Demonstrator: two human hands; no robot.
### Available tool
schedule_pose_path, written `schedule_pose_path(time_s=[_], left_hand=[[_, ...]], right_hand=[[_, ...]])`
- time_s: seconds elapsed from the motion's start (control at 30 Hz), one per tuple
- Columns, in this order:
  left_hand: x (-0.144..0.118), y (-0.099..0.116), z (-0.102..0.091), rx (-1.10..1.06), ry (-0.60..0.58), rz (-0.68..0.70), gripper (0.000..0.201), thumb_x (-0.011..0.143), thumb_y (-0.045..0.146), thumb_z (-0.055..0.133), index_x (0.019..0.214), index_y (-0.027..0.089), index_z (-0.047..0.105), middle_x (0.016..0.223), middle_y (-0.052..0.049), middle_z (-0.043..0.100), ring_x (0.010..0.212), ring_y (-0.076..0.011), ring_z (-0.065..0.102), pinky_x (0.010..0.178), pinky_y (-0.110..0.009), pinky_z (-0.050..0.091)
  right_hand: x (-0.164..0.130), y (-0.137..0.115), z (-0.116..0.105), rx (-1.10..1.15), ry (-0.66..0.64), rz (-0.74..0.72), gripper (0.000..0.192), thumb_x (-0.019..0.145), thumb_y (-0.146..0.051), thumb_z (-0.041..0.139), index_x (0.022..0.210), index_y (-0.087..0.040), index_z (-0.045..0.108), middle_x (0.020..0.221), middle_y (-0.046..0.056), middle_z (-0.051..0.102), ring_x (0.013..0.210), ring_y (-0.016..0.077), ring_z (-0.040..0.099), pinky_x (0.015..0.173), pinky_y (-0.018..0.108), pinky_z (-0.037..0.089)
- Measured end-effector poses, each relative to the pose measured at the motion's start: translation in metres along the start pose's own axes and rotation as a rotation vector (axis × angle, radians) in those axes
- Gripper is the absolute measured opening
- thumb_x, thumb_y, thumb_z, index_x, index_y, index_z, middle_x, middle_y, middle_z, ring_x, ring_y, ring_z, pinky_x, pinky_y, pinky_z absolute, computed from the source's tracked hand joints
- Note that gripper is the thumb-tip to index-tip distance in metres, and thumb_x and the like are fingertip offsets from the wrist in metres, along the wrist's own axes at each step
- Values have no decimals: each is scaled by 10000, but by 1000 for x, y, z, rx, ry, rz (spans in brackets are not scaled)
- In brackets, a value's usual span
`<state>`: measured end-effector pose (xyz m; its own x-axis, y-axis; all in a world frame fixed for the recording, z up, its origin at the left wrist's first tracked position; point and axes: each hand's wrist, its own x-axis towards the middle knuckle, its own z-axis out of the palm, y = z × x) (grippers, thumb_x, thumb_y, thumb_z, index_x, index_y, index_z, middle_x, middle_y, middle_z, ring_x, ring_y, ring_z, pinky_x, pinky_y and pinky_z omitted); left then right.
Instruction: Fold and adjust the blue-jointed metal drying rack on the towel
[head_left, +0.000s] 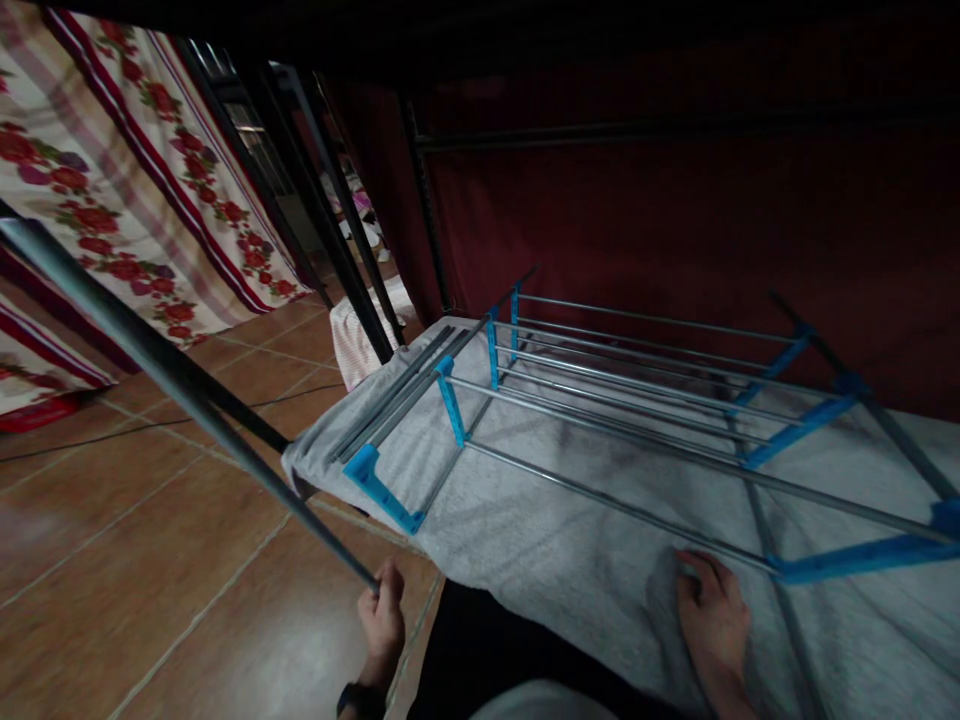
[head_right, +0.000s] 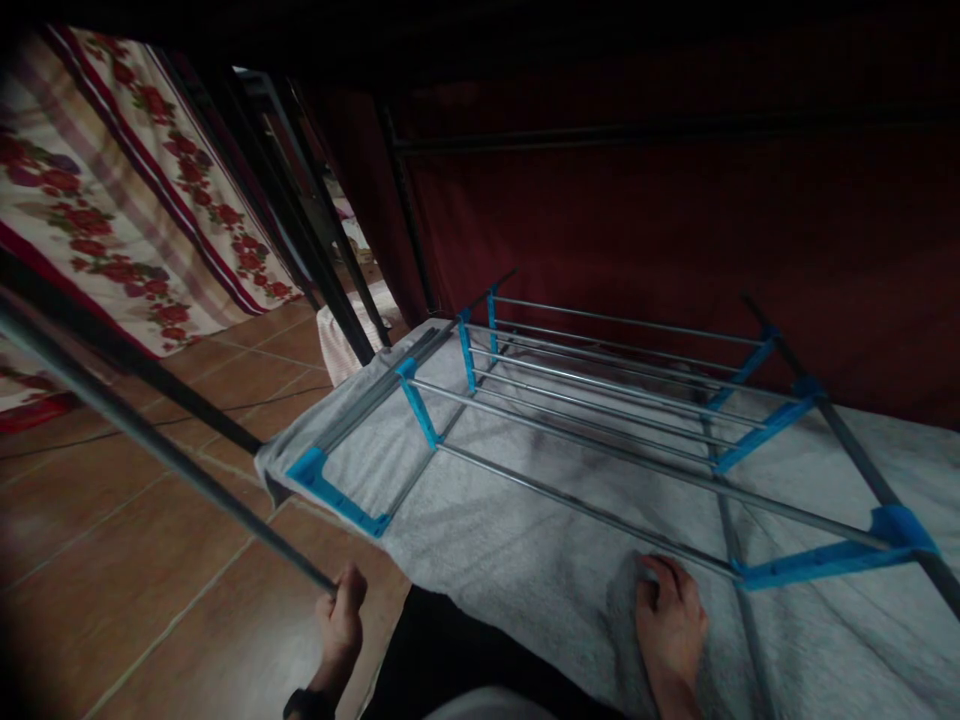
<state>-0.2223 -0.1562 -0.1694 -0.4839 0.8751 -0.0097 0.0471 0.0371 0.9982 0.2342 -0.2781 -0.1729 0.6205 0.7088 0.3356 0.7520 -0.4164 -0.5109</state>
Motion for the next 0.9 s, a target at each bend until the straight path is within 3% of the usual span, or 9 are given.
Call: schedule_pose_path(time_s=[0.3, 0.53, 0.73, 0.9], left_hand=[[-23, -7, -21, 298, -186, 88, 615, 708, 783, 599, 555, 190, 537, 561, -19, 507, 577, -162, 499, 548, -268, 451], [-21, -15, -26, 592, -490, 457, 430, 937, 511, 448, 674, 222, 627, 598, -28, 598, 565, -177, 597, 555, -266, 469], [-7, -20, -29, 761, -532, 663, 375, 971, 428, 419, 717, 224, 605, 652, -27, 647, 596, -162, 646, 569, -239, 476], [5, -16, -34, 892, -546, 751, 412, 981, 482, 399, 749, 228, 628, 680, -26, 670, 647, -174, 674, 588, -246, 487]], right_hand=[[1, -5, -4, 67, 5, 23, 340, 867, -362, 434, 1095, -260, 665, 1250, 136, 623, 1176, 376, 567, 968, 578, 461], [1, -7, -3, 88, 28, 18, 364, 854, -380, 431, 1089, -247, 676, 1235, 141, 623, 1175, 365, 575, 971, 573, 460], [4, 1, -2, 145, 29, 19, 406, 840, -383, 432, 1127, -206, 660, 1188, 151, 626, 1110, 346, 600, 991, 530, 465], [2, 9, 0, 349, 26, 146, 411, 834, -419, 461, 1136, -208, 642, 1165, 125, 629, 1101, 318, 595, 1022, 491, 445]])
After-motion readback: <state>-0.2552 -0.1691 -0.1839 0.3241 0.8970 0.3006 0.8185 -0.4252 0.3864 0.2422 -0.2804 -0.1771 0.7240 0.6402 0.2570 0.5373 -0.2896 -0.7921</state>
